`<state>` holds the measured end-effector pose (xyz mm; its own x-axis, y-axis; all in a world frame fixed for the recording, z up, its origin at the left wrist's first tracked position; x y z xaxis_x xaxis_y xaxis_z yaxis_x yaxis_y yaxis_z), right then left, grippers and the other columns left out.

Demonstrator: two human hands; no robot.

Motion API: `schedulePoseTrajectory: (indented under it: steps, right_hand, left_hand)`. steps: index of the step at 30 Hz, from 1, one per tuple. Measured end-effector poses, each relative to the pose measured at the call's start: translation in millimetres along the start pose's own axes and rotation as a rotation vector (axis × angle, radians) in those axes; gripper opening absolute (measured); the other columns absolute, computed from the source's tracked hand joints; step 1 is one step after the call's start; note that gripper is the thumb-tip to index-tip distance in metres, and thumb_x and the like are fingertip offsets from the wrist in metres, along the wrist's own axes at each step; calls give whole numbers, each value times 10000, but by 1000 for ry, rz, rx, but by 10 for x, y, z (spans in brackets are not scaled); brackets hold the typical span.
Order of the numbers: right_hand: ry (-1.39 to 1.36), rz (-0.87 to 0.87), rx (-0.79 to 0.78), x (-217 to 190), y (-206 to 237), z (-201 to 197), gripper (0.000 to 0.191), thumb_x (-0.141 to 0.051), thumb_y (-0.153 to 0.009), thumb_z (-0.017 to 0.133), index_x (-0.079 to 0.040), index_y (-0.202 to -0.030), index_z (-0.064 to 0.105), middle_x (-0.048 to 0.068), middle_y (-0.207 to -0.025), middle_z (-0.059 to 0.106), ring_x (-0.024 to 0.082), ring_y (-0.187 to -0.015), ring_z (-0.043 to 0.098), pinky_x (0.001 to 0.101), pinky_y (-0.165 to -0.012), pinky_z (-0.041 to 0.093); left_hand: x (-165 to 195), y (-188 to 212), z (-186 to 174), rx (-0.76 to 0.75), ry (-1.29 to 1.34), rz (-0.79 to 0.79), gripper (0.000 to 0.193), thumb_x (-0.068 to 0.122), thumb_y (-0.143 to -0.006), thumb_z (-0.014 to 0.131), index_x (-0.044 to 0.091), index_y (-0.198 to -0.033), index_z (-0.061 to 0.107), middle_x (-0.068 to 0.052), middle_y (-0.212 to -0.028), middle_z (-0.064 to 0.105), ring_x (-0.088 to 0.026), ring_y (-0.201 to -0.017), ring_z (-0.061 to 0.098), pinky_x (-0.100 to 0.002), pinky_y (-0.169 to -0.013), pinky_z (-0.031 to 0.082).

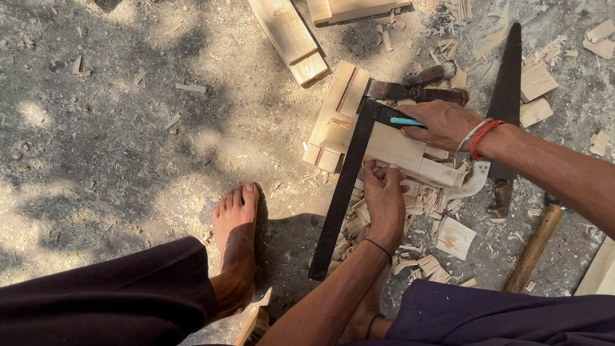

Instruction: The person sits on the ground among wooden blocks and hand tools, aligns a try square against a wood piece and marks lines on it with a pencil. They reposition the square and wood repeatedly to mark multiple pieces, then use a tape measure to measure a block and handle a marking knife-like tool before standing up.

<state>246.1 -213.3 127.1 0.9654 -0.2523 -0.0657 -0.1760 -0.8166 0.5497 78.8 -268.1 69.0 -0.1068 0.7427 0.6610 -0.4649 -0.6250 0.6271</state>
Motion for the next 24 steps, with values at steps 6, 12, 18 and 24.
schedulePoseTrajectory:
  steps: [6, 12, 18, 24]
  right_hand:
    - [-37, -7, -3, -78, 38, -32, 445, -367, -1003, 557, -100, -1357, 536, 190, -1022, 736, 361, -867, 755, 484, -790, 624]
    - [-38, -16, 23, -88, 16, -53, 477, -368, -993, 572, -91, -1378, 517, 198, -1024, 732, 369, -883, 749, 487, -798, 618]
    - [-19, 25, -16, -63, -8, -18, 498, -369, -1005, 556, -95, -1416, 496, 198, -1053, 727, 370, -914, 747, 490, -830, 614]
    - [-34, -44, 48, -90, -18, -32, 539, -363, -989, 569, -70, -1436, 497, 204, -1069, 718, 386, -933, 728, 501, -841, 594]
  left_hand:
    - [6, 17, -8, 0, -25, -16, 626, 244, -1020, 509, -17, -1536, 271, -116, -1158, 581, -159, -985, 645, -309, -809, 565]
    - [5, 10, -5, 5, -26, -3, 622, 237, -1020, 509, -26, -1533, 274, -123, -1153, 579, -164, -994, 646, -307, -819, 574]
    - [-6, -5, -6, 7, -2, 8, 617, 230, -1015, 519, -29, -1526, 289, -130, -1153, 580, -167, -996, 640, -308, -814, 570]
    - [2, -3, -4, 7, 8, 7, 622, 235, -1014, 519, -26, -1526, 282, -128, -1164, 580, -164, -1005, 640, -311, -820, 572]
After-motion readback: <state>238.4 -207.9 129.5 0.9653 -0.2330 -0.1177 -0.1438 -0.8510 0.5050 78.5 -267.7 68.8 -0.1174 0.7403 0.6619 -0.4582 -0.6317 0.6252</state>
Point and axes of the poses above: each hand's wrist, its own y-axis away from the middle knuckle, its own z-axis out of the palm, x = y × z, the point moved 8 cm from there along -y, towards the middle knuckle
